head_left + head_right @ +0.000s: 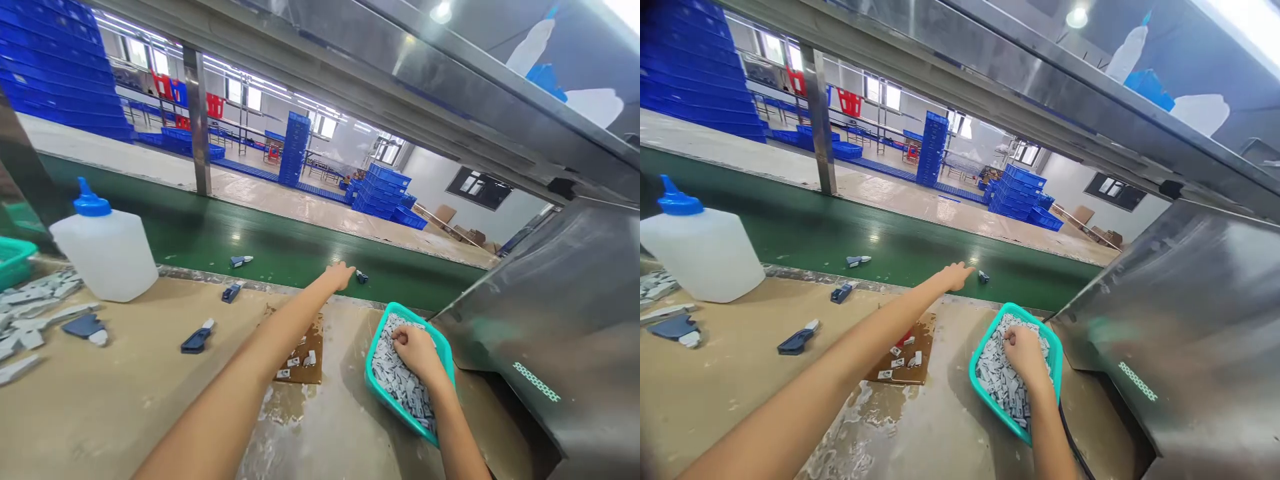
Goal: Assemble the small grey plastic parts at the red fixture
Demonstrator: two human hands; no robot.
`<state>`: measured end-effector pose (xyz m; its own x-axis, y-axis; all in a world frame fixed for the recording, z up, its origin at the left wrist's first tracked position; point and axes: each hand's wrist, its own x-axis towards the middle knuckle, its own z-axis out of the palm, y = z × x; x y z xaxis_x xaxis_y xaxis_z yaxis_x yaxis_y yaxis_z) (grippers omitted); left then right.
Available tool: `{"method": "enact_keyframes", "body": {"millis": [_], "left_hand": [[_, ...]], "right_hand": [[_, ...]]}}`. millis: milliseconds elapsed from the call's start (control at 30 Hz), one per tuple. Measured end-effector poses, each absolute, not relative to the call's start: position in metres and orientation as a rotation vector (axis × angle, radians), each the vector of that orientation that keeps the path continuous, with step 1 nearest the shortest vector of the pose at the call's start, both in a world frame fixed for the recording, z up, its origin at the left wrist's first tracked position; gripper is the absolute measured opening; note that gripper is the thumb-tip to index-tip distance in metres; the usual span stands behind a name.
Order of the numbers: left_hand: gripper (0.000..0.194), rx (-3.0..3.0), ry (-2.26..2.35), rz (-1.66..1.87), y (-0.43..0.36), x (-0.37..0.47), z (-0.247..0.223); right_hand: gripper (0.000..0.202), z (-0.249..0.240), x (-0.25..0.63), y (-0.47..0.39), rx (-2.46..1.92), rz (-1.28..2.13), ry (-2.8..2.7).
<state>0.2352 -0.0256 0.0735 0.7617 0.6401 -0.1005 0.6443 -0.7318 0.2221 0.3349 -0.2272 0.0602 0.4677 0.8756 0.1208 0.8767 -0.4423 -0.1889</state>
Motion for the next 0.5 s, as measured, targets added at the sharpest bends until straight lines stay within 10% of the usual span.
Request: {"method": "enact_keyframes", "body": {"millis": [167, 500], "left_hand": [[0.069, 2.718, 0.938, -0.062, -0.02, 0.263, 0.067], [0.014, 2.568, 0.898, 0.357, -0.015, 0.233, 0.065]], "right_hand": [[0.027, 0.059, 0.336, -0.226, -2.47, -0.035, -1.48], [0.016, 0.06, 0.342, -0.228, -2.332, -0.102, -1.351]]}}
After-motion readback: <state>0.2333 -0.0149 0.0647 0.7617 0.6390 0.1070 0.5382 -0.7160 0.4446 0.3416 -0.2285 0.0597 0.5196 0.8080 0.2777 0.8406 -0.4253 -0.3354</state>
